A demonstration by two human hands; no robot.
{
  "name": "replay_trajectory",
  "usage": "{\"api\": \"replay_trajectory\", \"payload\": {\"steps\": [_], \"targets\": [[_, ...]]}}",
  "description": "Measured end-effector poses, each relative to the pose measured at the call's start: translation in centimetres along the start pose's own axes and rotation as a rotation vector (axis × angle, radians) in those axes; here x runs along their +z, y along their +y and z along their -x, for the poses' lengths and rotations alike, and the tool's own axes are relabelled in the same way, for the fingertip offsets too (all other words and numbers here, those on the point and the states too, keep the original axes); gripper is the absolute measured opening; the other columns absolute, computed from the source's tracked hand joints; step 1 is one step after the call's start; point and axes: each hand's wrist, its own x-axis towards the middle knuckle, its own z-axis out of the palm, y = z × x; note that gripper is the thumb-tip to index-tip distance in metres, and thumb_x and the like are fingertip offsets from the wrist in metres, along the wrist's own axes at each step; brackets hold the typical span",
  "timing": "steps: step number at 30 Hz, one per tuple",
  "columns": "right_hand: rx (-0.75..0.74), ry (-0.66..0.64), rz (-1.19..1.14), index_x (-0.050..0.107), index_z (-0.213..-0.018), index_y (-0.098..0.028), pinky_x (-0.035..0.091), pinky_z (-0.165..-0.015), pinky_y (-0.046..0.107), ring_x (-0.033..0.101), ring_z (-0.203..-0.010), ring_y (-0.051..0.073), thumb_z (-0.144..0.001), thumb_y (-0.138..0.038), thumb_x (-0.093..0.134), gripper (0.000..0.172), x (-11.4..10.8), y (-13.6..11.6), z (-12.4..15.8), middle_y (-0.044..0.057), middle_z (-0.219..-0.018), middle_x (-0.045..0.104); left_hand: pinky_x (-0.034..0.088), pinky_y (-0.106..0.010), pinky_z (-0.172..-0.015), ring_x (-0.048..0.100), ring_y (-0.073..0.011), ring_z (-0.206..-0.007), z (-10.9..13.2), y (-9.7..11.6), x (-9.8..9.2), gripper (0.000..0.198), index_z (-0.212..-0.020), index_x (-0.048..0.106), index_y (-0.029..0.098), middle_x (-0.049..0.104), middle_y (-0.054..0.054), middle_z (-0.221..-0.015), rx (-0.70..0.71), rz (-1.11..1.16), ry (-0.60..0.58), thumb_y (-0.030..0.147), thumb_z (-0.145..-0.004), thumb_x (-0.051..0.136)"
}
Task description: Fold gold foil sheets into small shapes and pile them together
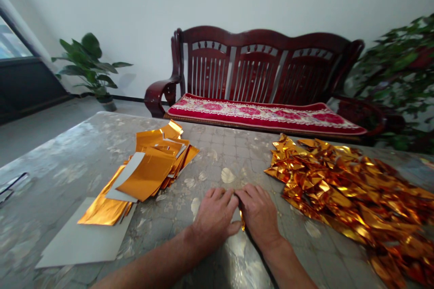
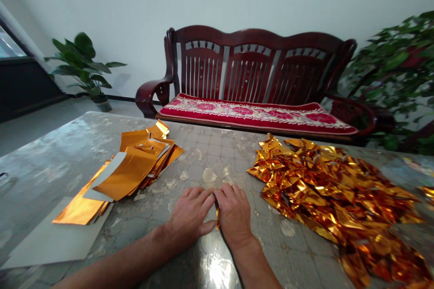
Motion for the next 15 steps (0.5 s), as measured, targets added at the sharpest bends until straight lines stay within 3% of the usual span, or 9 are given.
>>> {"api": "replay_trajectory", "payload": {"steps": [15], "targets": [[0.019,-0.069,-0.059,0.069,-0.086,-0.022,0.035,-0.075,0.03,0.052,-0.082,0.019,-0.088,-0.013,0.065,0.01,-0.47,-0.05,-0.3,0.002,-0.082,0.062,0.039,-0.042,-0.094,0.054,-0.026,-0.11,0.0,0.09,-0.17,0.045,-0.118,0.054,0.023,0.062,-0.004,-0.123,-0.014,0.004,-0.007,0.045,-0.082,0.068]]}}
